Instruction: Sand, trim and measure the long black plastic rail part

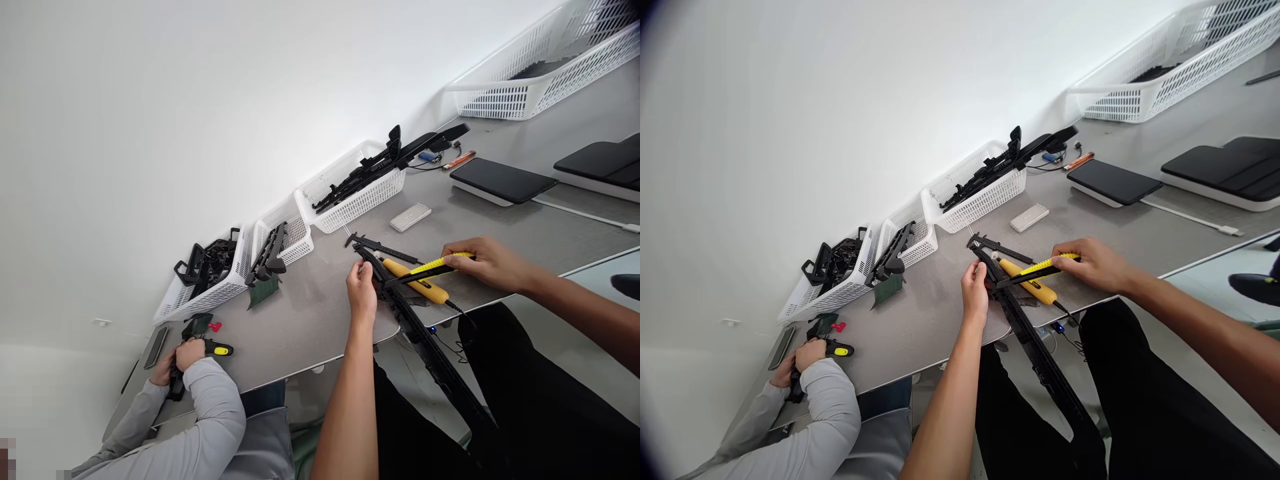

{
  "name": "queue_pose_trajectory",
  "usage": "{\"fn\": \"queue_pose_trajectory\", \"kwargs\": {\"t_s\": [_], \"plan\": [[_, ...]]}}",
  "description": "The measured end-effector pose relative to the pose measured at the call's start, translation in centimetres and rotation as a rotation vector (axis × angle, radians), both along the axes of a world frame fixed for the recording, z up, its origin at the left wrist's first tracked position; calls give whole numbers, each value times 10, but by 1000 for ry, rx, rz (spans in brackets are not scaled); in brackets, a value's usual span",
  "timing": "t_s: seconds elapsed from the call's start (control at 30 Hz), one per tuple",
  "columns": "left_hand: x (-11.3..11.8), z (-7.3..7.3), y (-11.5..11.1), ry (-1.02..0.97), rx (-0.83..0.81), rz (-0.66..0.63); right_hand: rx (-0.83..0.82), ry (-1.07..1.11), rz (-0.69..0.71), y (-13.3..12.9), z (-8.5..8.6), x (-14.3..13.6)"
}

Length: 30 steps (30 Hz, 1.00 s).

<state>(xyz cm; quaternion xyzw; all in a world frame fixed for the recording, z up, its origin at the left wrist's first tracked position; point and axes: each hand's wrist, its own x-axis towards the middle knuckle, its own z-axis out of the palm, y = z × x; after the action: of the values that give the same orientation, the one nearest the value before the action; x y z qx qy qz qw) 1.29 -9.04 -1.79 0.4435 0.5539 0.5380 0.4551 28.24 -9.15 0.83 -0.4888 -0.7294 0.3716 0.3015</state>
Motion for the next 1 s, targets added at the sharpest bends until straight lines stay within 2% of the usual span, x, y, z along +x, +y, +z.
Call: {"fn": "queue_pose_trajectory", "kwargs": {"t_s": [0.37,0.77,1.0], "plan": [[2,-3,1,-50,52,80,67,-83,101,5,-9,5],[-3,-8,4,-65,91,99,95,-67,68,0,3,1],[-4,-11,6,-109,107,103,101,-75,92,2,-3,5]]}}
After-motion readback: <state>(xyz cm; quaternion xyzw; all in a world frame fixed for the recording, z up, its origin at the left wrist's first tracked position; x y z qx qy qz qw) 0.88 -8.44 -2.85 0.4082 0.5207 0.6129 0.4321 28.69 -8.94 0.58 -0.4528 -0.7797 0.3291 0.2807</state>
